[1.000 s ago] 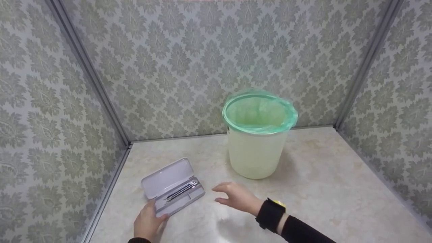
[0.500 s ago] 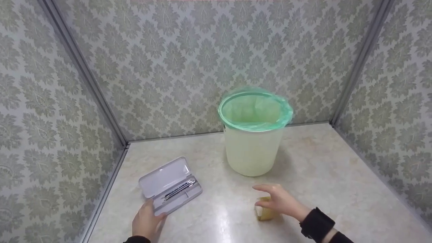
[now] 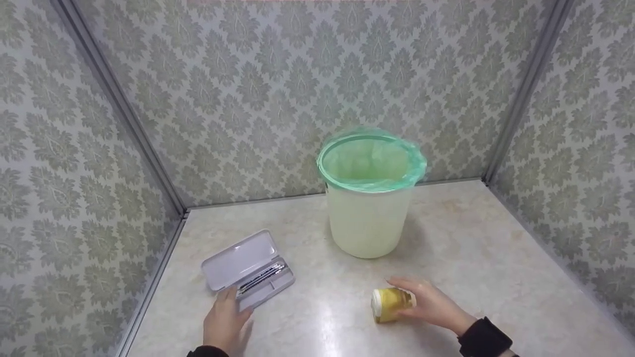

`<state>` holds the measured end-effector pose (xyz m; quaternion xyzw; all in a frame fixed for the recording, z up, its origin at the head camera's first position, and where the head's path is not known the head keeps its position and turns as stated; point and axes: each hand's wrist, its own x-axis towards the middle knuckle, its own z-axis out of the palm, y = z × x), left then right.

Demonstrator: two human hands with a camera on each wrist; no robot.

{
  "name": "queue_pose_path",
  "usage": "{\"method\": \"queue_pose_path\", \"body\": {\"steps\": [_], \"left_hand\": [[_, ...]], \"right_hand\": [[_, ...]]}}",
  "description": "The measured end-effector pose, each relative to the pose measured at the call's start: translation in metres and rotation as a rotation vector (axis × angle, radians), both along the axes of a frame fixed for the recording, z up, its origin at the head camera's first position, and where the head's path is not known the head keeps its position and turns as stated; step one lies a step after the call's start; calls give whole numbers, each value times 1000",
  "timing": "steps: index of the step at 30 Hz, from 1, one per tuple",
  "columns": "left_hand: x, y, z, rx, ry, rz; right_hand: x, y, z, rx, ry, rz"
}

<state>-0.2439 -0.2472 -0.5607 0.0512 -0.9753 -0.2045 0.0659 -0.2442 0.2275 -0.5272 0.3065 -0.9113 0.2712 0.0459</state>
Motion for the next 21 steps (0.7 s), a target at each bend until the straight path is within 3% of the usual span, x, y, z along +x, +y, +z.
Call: {"method": "queue_pose_path", "body": {"steps": [8,14,21], "left_hand": [[14,46,11,64,76,-149],[31,78,14,151,46,-259],[42,102,13,209,15,-403]], "right_hand": [[0,0,-12,-42,-60,-35],[-3,-1,-13,-51,-129,-59],[0,-5,-13,-60,-87,-109]]}}
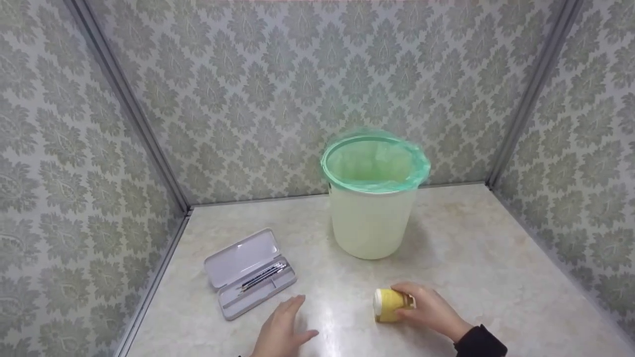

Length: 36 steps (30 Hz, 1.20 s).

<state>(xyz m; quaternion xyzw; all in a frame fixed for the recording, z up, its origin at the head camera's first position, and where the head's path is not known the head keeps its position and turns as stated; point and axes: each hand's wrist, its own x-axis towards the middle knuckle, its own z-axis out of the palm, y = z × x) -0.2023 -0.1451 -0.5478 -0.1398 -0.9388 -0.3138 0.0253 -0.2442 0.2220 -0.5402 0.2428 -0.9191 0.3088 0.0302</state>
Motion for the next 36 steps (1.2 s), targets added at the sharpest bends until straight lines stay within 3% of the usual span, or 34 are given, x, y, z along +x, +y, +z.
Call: {"method": "queue_pose_path", "body": {"steps": [4,10,15,20,24,31,36], "left_hand": [[4,13,-3,-11,28,-49],[7,28,-6,-31,98,-65],[6,40,-4,-5,39,-81],[6,58,-3,29,-13,-98],[5,75,-3,72,-44,-120],[-5,103,-1,142,-71,-138],[-13,118,3,213,-167,-110]], "right_hand": [[6,-5,1,12,19,-83],[12,-20,-1,19,6,-233],[14,-33,-4,-1,-1,-326],[15,-40,-5,-46,-65,-389],[17,-43,-5,-79,-114,-421],[17,-42,-5,-126,-104,-429],[17,-39,-3,-178,-175,-400]]}}
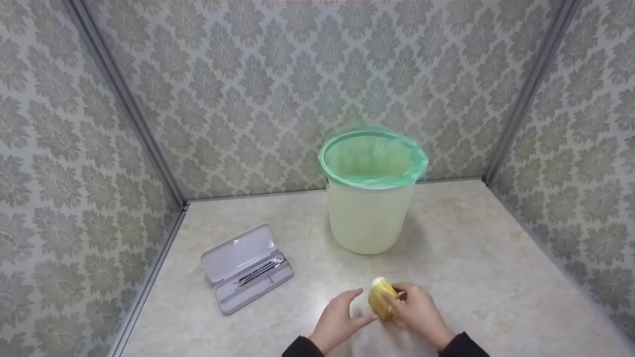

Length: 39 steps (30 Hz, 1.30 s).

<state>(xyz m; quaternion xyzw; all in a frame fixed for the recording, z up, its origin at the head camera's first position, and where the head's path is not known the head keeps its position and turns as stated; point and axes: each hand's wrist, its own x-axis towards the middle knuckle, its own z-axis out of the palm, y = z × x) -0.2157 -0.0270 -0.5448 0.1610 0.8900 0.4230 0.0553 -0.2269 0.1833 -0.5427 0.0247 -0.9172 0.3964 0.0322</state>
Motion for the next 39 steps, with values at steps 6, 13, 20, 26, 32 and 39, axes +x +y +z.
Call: {"method": "queue_pose_path", "body": {"steps": [6,13,20,26,32,39], "left_hand": [[-7,15,2,12,-57,4],[-12,29,4,8,-21,12],[-12,44,5,-105,90,41],[-12,51,2,-206,233,90],[-11,54,1,-279,325,115],[-11,54,8,-277,300,104]], "right_hand": [[3,3,3,-62,-46,-11],[11,8,9,-124,-57,39],[20,13,4,-231,-106,71],[20,19,1,-188,-149,91],[17,26,2,-137,-142,134],[14,36,-1,-103,-117,202]]}}
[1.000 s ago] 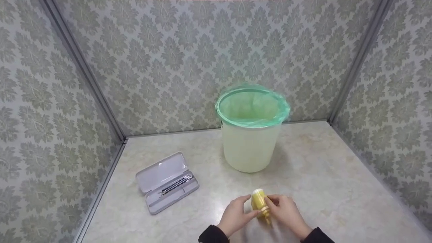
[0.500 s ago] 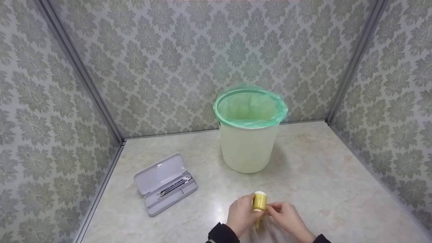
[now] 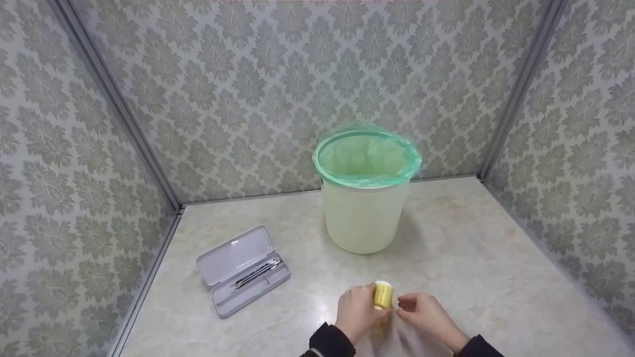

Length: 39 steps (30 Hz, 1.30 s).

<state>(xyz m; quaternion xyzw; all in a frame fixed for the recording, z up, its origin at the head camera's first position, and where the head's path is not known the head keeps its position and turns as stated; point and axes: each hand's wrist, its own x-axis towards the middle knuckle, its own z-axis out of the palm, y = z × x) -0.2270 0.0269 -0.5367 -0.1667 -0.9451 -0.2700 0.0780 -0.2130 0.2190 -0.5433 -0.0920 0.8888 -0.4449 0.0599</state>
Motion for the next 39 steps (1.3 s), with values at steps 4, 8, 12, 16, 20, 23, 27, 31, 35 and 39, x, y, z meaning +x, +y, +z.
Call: {"method": "queue_pose_path", "body": {"steps": [4,8,12,16,20,23,27,31,35,39], "left_hand": [[-3,-4,6,41,-71,-51],[-8,-11,10,88,-156,-127],[-13,-21,13,101,-209,-188],[-18,-34,16,113,-243,-256],[-24,-48,19,115,-280,-332],[-30,-58,22,111,-314,-380],[-37,-70,25,90,-370,-419],[-42,-79,27,47,-391,-461],[-46,-85,27,-1,-370,-500],[-48,-91,30,-19,-379,-522]], "right_hand": [[-3,5,-3,26,22,45],[-8,9,-4,33,4,89],[-15,10,-6,28,-17,158],[-21,8,-10,34,-1,238],[-26,2,-16,72,61,298],[-29,-5,-20,91,98,323],[-33,-16,-23,81,110,349],[-38,-25,-26,78,121,380],[-41,-33,-30,85,128,400],[-42,-40,-34,61,130,409]]}}
